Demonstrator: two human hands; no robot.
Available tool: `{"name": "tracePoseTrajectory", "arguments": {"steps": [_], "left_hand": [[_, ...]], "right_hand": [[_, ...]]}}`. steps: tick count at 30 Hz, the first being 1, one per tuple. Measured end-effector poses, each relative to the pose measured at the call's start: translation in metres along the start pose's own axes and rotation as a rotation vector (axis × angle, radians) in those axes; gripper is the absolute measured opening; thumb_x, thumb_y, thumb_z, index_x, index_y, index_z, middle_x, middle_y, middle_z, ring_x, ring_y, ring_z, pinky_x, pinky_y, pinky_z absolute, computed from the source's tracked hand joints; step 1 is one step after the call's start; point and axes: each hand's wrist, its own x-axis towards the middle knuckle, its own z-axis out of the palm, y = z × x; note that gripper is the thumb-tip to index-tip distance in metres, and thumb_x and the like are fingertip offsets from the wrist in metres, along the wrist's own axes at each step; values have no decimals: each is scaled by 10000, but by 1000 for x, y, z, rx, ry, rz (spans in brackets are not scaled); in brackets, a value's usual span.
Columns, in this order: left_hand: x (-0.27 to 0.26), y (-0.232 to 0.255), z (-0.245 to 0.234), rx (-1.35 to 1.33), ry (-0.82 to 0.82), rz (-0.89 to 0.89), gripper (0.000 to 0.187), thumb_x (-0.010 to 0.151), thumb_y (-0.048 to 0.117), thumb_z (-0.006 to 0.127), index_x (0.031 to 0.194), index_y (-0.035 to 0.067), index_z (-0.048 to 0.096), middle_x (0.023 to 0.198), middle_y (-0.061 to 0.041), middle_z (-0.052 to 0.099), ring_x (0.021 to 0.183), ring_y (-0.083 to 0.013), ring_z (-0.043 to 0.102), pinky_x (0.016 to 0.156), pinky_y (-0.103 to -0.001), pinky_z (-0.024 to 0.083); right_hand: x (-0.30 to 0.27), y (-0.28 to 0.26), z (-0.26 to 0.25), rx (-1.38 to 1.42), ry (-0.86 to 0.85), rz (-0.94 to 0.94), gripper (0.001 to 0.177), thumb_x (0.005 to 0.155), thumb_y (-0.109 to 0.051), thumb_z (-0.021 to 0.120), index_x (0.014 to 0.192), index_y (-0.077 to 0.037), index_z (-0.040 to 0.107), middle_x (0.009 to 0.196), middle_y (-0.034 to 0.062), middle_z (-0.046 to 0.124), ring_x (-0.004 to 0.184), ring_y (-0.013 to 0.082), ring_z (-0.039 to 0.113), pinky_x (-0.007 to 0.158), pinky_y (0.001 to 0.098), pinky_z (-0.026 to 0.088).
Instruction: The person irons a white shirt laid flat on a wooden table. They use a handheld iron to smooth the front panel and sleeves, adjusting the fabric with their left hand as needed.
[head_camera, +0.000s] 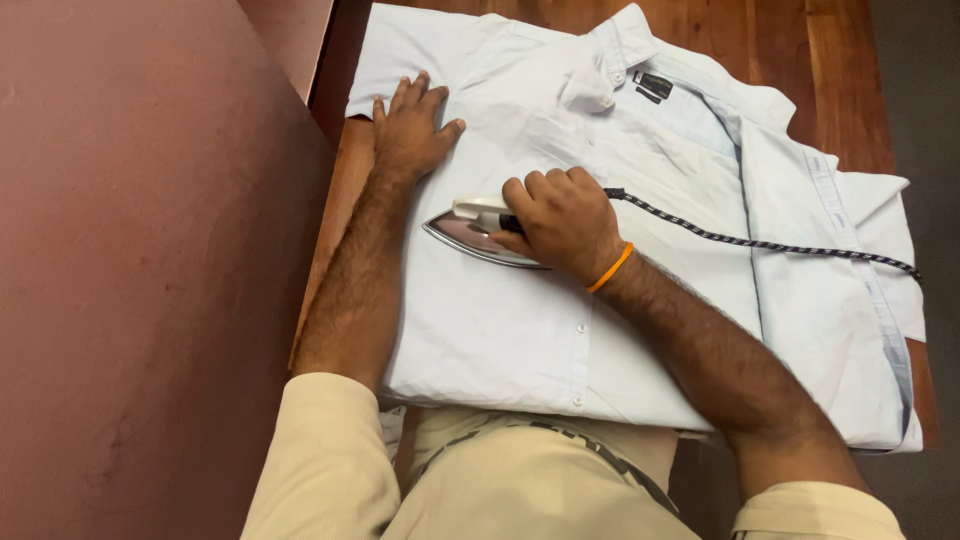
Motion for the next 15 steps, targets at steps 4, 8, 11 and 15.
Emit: {"name": "tracePoseTrajectory", "arguments": {"steps": [4, 8, 11, 15], "left_hand": [[0, 0, 1, 10, -2, -6, 634, 946, 493, 637, 1486, 192, 498, 1676, -101, 251, 1559, -281, 149, 1238, -632, 16], [-1, 0, 0, 14, -3, -1, 636, 958, 496, 632, 1495, 186, 492, 1676, -102, 254, 1564, -284, 147, 1244, -630, 17], [-1, 1, 0, 13, -11, -9, 632, 957, 493, 630, 1493, 189, 492, 1677, -98, 251, 1564, -281, 143, 1244, -626, 17], [0, 2, -2, 9, -22, -24, 630, 952, 491, 630, 1492, 197, 491, 1679, -97, 241, 1560, -274, 143, 1242, -628, 10]], "right_hand": [[-2, 2, 4, 0, 16, -2, 500, 905, -604, 692, 954, -112, 617, 754, 34, 534, 662, 210, 538, 647, 366, 421], [-3, 2, 5, -11, 22, 0, 501, 911, -606, 695, 944, -113, 616, 749, 40, 527, 653, 210, 531, 638, 366, 413], [-2, 1, 6, -16, 23, -1, 502, 898, -606, 694, 956, -112, 620, 753, 36, 530, 655, 205, 533, 637, 362, 412], [-1, 2, 6, -28, 22, -5, 508, 898, -609, 694, 966, -109, 628, 747, 31, 527, 645, 196, 527, 624, 357, 405]]}}
